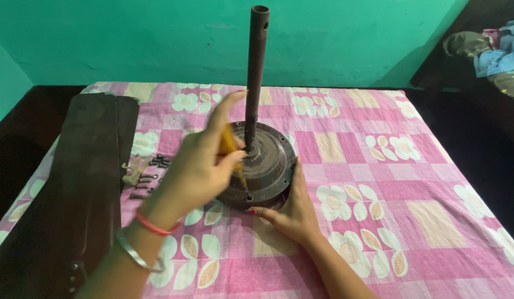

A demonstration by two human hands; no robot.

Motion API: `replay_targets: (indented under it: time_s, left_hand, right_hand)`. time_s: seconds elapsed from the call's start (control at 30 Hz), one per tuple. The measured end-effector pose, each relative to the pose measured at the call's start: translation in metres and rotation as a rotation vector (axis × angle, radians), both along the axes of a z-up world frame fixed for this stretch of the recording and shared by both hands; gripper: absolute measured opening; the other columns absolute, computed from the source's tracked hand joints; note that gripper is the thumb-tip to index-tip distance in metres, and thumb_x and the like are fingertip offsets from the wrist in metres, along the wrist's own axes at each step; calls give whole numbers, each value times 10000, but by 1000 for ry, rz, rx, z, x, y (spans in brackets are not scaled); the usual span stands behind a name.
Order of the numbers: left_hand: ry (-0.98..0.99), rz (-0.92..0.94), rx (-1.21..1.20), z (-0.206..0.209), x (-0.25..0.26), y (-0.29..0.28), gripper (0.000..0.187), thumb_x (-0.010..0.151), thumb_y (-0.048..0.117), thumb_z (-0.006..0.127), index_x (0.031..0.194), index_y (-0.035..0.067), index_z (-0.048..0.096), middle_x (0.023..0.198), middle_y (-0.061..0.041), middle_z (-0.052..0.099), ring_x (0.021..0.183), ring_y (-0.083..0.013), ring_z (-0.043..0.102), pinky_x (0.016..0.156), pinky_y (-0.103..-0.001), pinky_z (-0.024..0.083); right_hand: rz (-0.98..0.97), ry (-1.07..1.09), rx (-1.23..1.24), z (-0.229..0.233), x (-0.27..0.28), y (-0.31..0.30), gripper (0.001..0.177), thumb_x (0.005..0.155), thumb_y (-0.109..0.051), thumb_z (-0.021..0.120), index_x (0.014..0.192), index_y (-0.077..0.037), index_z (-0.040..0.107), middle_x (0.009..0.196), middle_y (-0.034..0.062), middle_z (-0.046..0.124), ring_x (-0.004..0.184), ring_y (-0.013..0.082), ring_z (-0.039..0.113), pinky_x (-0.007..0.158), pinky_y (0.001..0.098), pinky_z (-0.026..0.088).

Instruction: The person disassembles a ceiling fan motor housing, removes the central shaft, and then reassembles the unit by inserting the shaft back into the stator and securing the housing with screws using a screwdriver.

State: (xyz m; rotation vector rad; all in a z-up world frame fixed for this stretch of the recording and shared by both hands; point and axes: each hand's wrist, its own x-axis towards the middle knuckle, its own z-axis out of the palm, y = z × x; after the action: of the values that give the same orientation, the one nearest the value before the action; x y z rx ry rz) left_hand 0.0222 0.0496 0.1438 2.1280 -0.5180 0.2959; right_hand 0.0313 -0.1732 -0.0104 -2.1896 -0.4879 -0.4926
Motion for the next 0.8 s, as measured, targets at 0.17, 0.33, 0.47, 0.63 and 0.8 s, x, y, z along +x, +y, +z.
replay_targets:
  time_s: [0.17, 0.33, 0.47, 0.63, 0.8]
  left_hand:
    - [-4, -83, -162, -7, -9, 26, 780, 900, -32, 684, 1507, 173, 238, 1009, -90, 711, 942, -190, 782, 814, -325, 655]
    - [28, -182, -356, -33, -4, 35, 611, 909, -106, 640, 1342, 117, 271, 1093, -139, 655, 1041, -218, 749, 923, -350, 627]
    - [-67, -188, -555, -61, -25, 40, 489, 934, -144, 589, 1218, 105, 278, 1124, -166, 656, 1107, -243, 735, 986, -390, 628]
    - [-158, -120, -640, -86, -50, 27, 450, 960, -146, 565, 1187, 104, 267, 1170, -180, 622, 1131, -244, 720, 996, -396, 622]
    - [-223, -143, -656, -80, -40, 12, 393, 1011, -123, 559, 1202, 97, 294, 1125, -148, 617, 1068, -198, 701, 1060, -406, 623]
  right_hand:
    - [-21, 74, 48, 1, 0, 1, 1487, 539, -507, 972, 1566, 123, 101, 1585, 333, 322, 1490, 416, 360, 1191, 437, 341]
    - [-63, 90, 34, 5, 0, 2, 1519, 488, -500, 995, 1552, 122, 108, 1579, 334, 312, 1481, 421, 353, 1180, 440, 344]
    - [-41, 82, 42, 9, 0, 4, 1516, 473, -481, 1004, 1556, 115, 126, 1567, 325, 332, 1474, 423, 355, 1184, 445, 334]
    - [-47, 108, 77, 6, -2, 4, 1492, 490, -507, 974, 1568, 107, 144, 1578, 304, 352, 1478, 406, 386, 1182, 432, 365]
    - [-88, 52, 6, 0, 3, 3, 1531, 480, -514, 1001, 1549, 134, 119, 1575, 342, 312, 1486, 446, 330, 1198, 463, 311]
